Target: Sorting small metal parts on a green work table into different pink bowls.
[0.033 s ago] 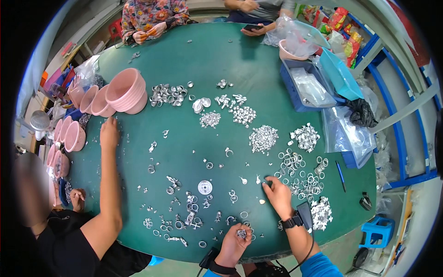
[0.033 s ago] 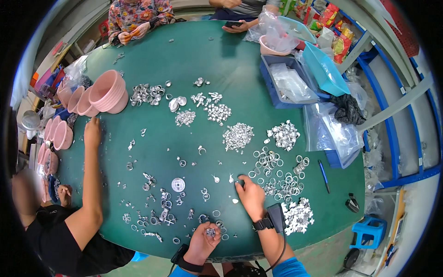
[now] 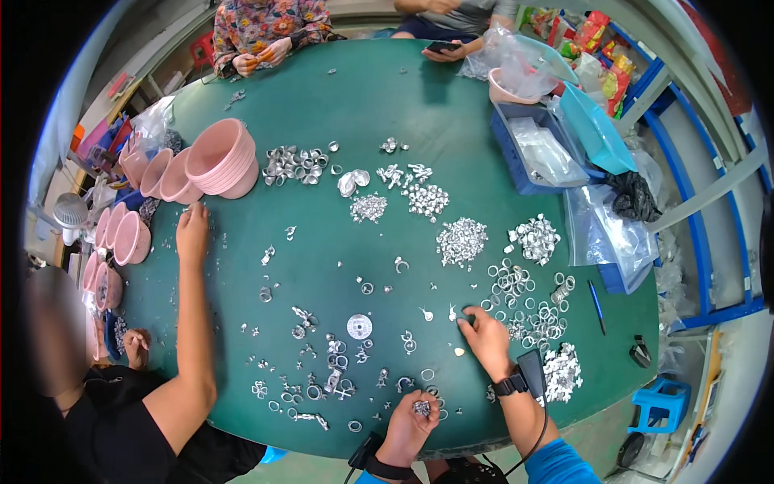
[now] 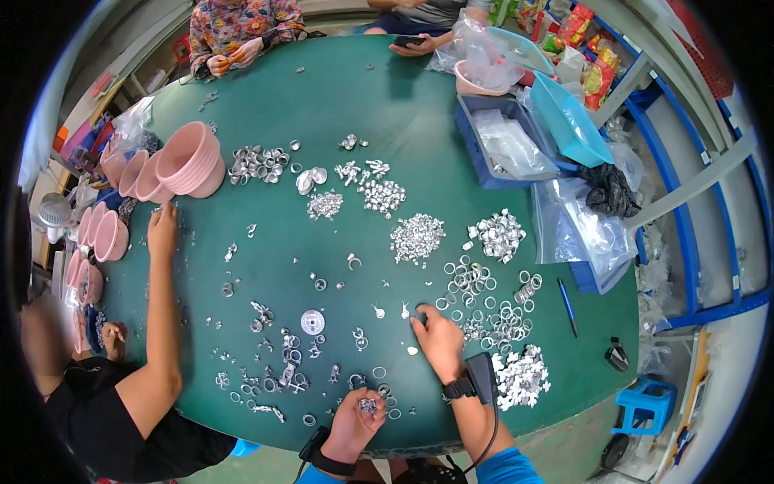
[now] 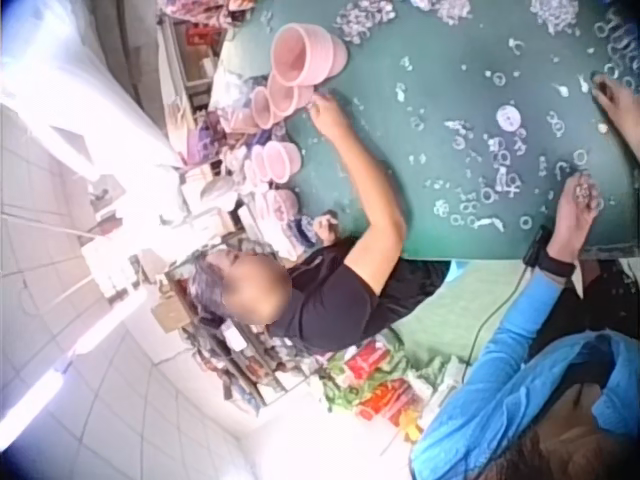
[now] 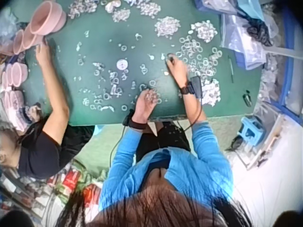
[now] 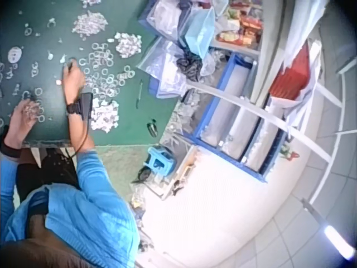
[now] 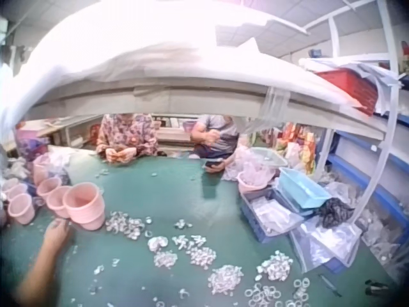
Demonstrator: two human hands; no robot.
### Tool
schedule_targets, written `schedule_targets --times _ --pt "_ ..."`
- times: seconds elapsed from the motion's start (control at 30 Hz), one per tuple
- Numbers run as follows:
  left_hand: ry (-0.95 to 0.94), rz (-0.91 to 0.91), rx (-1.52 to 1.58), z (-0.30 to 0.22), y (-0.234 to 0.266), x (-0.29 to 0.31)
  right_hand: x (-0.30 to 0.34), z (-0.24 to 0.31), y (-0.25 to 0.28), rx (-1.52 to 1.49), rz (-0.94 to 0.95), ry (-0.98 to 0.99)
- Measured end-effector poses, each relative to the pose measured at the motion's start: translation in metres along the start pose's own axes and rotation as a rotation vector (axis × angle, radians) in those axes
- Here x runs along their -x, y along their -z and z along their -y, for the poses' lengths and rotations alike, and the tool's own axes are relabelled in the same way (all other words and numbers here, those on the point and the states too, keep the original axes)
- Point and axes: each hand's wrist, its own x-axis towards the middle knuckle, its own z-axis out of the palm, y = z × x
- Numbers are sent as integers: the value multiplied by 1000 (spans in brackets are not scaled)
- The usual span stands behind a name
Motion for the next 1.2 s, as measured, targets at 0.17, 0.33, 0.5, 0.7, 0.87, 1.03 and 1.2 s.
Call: schedule_targets --times 0.17,0.33,0.5,0.7,0.87,1.03,1.2 --pt "-54 -20 31 0 7 1 5 5 7 -182 24 -25" --pt "-119 -199 -18 -8 -9 -1 38 45 31 -693 573 18" --pt "-95 28 94 -24 10 0 30 46 0 -566 490 -35" --pt "-150 -69 50 -31 15 8 20 55 -33 -264 215 173" --pt "-162 -115 81 -27 29 7 11 53 -33 -385 180 37" --pt "-149 -149 91 -22 30 8 21 61 -23 -273 258 100" --pt "-109 -157 96 -18 24 6 38 58 -29 -131 250 157"
